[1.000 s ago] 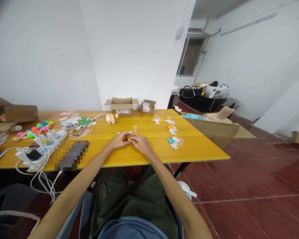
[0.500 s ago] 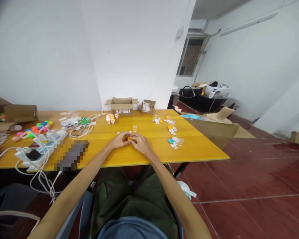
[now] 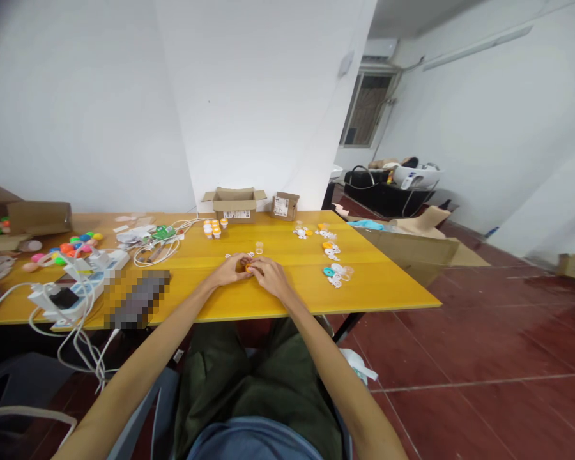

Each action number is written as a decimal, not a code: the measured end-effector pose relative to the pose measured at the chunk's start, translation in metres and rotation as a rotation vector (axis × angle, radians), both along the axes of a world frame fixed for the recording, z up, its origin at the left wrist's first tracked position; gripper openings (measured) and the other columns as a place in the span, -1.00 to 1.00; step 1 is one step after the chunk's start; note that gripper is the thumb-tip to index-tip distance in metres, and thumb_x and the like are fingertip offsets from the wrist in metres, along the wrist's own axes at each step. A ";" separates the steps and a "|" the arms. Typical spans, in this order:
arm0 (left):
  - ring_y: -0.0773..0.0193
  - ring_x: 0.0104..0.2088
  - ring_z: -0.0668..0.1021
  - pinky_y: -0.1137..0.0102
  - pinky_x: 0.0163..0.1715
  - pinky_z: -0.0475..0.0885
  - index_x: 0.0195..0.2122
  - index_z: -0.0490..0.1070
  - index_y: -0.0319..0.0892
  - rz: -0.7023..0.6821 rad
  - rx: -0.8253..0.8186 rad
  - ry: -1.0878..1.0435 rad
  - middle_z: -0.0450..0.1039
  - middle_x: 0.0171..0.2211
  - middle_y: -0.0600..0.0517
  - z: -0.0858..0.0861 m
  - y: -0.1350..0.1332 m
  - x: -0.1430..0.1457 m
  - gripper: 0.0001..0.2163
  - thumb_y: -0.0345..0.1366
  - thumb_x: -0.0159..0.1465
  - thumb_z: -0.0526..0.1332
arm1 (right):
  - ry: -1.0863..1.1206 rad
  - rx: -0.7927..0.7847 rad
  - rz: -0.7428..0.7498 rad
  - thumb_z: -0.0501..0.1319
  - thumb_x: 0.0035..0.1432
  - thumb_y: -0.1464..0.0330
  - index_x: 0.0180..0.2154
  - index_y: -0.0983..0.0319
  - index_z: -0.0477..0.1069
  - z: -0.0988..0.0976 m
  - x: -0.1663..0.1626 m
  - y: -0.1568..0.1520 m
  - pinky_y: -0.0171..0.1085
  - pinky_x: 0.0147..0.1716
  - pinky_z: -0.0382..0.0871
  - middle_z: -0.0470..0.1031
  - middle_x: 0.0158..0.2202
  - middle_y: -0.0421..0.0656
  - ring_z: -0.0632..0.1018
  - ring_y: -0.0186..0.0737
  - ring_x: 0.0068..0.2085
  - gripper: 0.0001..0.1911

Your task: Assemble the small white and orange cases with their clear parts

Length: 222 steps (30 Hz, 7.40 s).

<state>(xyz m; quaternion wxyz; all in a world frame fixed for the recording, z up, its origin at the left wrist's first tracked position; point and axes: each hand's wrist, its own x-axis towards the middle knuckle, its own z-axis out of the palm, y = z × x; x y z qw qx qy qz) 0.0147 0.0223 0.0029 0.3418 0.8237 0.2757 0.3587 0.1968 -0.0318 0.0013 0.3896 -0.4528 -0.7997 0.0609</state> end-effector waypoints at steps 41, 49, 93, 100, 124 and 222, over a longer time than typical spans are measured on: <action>0.13 -0.08 0.57 0.18 0.07 0.47 -0.11 0.49 -0.13 0.034 0.013 0.035 0.57 -0.12 -0.05 0.003 -0.002 -0.001 -0.67 -0.26 0.10 0.43 | -0.009 -0.039 0.015 0.23 0.28 0.36 -0.04 0.05 0.57 -0.001 0.001 0.004 -0.17 0.00 0.47 0.61 -0.05 -0.12 0.59 -0.12 -0.01 -0.75; 0.15 -0.14 0.57 0.22 -0.01 0.49 -0.15 0.51 -0.13 0.033 0.040 0.066 0.57 -0.18 -0.02 0.008 -0.004 -0.002 -0.74 -0.25 0.13 0.41 | 0.034 -0.079 0.033 0.24 0.26 0.37 -0.08 0.06 0.58 -0.002 0.001 0.008 -0.16 0.01 0.46 0.62 -0.05 -0.12 0.60 -0.12 -0.02 -0.77; 0.13 -0.16 0.55 0.26 -0.05 0.46 -0.16 0.47 -0.10 0.113 0.271 0.227 0.54 -0.24 -0.01 0.005 -0.009 0.000 -0.81 -0.35 0.18 0.24 | 0.007 -0.202 -0.107 0.31 0.17 0.43 -0.17 0.13 0.63 0.002 -0.008 0.016 -0.22 -0.10 0.43 0.64 -0.19 -0.11 0.60 -0.14 -0.16 -0.80; 0.13 -0.17 0.55 0.27 -0.05 0.45 -0.17 0.48 -0.12 0.116 0.313 0.263 0.53 -0.29 -0.01 0.011 -0.014 -0.001 -0.82 -0.38 0.18 0.23 | -0.085 -0.269 -0.204 0.30 0.18 0.42 -0.19 0.12 0.64 0.020 -0.019 0.005 -0.26 -0.11 0.41 0.67 -0.15 -0.10 0.62 -0.09 -0.09 -0.81; 0.09 -0.10 0.58 0.25 -0.03 0.47 -0.21 0.50 -0.09 0.245 0.368 0.418 0.55 -0.21 -0.05 0.016 -0.021 0.000 -0.84 -0.37 0.20 0.20 | 0.220 -0.317 -0.199 0.35 0.07 0.36 -0.34 0.15 0.60 0.005 -0.022 0.010 -0.25 -0.18 0.47 0.68 -0.30 -0.13 0.66 -0.09 -0.21 -0.93; 0.18 -0.18 0.56 0.30 -0.11 0.45 -0.14 0.59 -0.14 0.103 0.120 0.009 0.60 -0.19 -0.02 0.012 -0.007 -0.011 -0.77 -0.24 0.18 0.39 | 1.176 -0.746 0.079 0.42 0.12 0.32 -0.54 0.25 0.46 -0.004 -0.032 0.012 -0.32 -0.31 0.60 0.53 -0.58 -0.19 0.57 -0.34 -0.52 -0.74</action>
